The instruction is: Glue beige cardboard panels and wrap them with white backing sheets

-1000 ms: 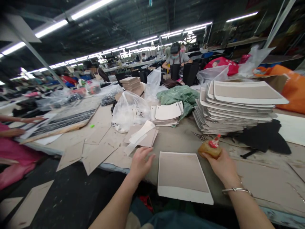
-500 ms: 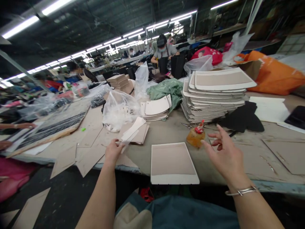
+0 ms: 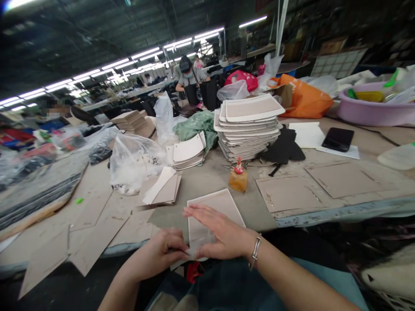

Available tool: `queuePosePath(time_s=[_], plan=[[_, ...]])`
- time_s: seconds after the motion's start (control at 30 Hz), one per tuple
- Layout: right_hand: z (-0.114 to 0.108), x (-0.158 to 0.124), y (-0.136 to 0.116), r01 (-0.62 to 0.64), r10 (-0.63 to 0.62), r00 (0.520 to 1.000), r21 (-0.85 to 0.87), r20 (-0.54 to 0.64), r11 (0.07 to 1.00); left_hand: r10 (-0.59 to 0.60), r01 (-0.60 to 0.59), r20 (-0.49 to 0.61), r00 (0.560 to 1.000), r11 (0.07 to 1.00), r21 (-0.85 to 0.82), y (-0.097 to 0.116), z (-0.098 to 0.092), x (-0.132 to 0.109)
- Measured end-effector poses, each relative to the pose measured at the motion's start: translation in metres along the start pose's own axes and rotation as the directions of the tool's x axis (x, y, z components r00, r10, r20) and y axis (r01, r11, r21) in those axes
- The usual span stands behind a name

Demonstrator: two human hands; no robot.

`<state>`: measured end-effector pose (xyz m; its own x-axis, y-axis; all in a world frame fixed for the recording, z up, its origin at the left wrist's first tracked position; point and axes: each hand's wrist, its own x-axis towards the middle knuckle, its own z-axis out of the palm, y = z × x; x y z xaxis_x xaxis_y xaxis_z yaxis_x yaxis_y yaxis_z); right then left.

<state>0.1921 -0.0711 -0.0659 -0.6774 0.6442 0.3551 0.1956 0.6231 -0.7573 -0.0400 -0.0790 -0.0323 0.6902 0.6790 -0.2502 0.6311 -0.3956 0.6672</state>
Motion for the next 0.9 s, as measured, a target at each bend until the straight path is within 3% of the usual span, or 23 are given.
queuePosePath(time_s=[0.1,0.17,0.23,0.3,0.37,0.43,0.5,0.6,0.7,0.9], plan=[[0.0,-0.004,0.011,-0.129,0.122,0.988,0.069,0.1,0.989,0.009,-0.01,-0.012,1.0,1.0,-0.024,-0.001,-0.001,0.024],[-0.003,-0.009,0.025,-0.279,0.273,0.959,0.086,0.083,0.956,-0.051,0.045,-0.082,0.995,0.996,-0.081,-0.012,0.0,0.039],[-0.009,-0.013,0.042,-0.41,0.413,0.91,0.091,-0.02,0.908,-0.127,0.105,-0.147,0.981,0.983,-0.151,-0.026,0.002,0.053],[-0.015,-0.014,0.059,-0.495,0.494,0.847,0.045,-0.196,0.868,-0.202,0.171,-0.222,0.954,0.974,-0.151,-0.039,0.007,0.066],[-0.019,-0.012,0.071,-0.559,0.499,0.782,-0.067,-0.374,0.826,-0.267,0.262,-0.342,0.901,0.963,-0.061,-0.049,0.015,0.078],[-0.019,-0.009,0.079,-0.609,0.469,0.749,-0.209,-0.468,0.765,-0.293,0.357,-0.473,0.831,0.933,0.051,-0.055,0.022,0.087],[-0.017,-0.006,0.083,-0.643,0.458,0.744,-0.336,-0.487,0.689,-0.284,0.423,-0.568,0.772,0.898,0.126,-0.058,0.027,0.092],[-0.01,-0.002,0.084,-0.672,0.465,0.738,-0.475,-0.489,0.568,-0.251,0.467,-0.637,0.729,0.863,0.194,-0.059,0.031,0.096],[-0.007,-0.001,0.086,-0.677,0.463,0.735,-0.562,-0.495,0.474,-0.241,0.478,-0.644,0.726,0.85,0.222,-0.059,0.033,0.1],[-0.006,-0.001,0.093,-0.647,0.452,0.755,-0.649,-0.475,0.4,-0.221,0.478,-0.647,0.73,0.841,0.252,-0.06,0.037,0.108]])
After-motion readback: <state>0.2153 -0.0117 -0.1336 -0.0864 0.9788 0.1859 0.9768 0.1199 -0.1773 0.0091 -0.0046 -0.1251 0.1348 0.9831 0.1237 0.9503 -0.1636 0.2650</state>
